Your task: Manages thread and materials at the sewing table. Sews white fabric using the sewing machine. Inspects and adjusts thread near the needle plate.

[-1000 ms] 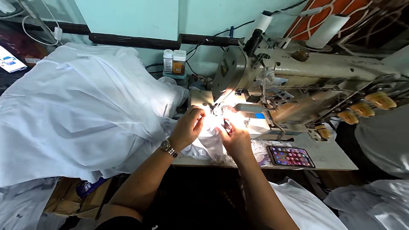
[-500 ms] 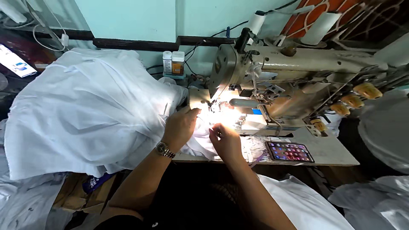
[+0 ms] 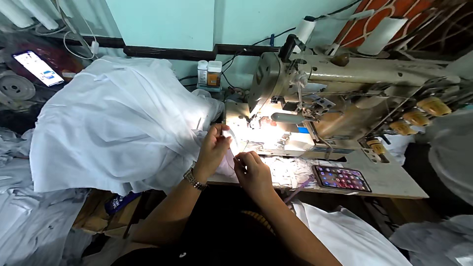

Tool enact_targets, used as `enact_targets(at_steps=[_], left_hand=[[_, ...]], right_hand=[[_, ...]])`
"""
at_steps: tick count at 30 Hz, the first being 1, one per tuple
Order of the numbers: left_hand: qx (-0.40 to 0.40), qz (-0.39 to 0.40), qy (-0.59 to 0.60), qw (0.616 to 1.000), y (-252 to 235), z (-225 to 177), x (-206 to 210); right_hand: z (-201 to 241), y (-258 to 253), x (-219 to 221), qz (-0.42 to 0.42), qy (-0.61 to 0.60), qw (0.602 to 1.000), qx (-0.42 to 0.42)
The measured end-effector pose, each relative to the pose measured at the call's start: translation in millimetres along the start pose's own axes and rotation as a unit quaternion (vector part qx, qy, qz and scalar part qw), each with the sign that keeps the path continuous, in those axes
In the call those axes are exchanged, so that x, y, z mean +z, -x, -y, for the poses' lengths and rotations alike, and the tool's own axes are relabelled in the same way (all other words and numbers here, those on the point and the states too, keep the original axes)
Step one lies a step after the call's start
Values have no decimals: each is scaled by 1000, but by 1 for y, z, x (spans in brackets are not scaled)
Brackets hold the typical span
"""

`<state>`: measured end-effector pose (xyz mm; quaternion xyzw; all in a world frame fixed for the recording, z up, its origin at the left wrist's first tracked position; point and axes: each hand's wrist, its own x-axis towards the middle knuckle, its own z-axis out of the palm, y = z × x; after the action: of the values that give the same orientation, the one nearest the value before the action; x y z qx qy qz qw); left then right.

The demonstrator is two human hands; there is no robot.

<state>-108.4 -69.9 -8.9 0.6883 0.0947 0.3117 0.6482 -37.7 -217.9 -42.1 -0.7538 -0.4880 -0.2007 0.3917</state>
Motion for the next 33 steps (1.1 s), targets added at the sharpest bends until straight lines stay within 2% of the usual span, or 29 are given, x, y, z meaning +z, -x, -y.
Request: enact_targets(at_steps=[5,9,16,21,25,33], left_hand=[[15,18,-68,997,1,0,4],[28,34,-75,996,4,3,11],[12,61,-126,990,5,6,17],[12,64,-143,988,5,9,17],[6,66,-140,988,4,11,18],[21,74,-145,986,5,12,18]], right_hand=[[-8,-9,-9,-30,-90,995,24],[-15,-17,-12,-64,-82,994,40],[-25,-21,-5,-38,-45,998,32],[-22,-27,-23,-87,-97,991,18],[-26,-24,-25,-49,-71,996,-9],[-30,-19,-16,18,-15,999,27]])
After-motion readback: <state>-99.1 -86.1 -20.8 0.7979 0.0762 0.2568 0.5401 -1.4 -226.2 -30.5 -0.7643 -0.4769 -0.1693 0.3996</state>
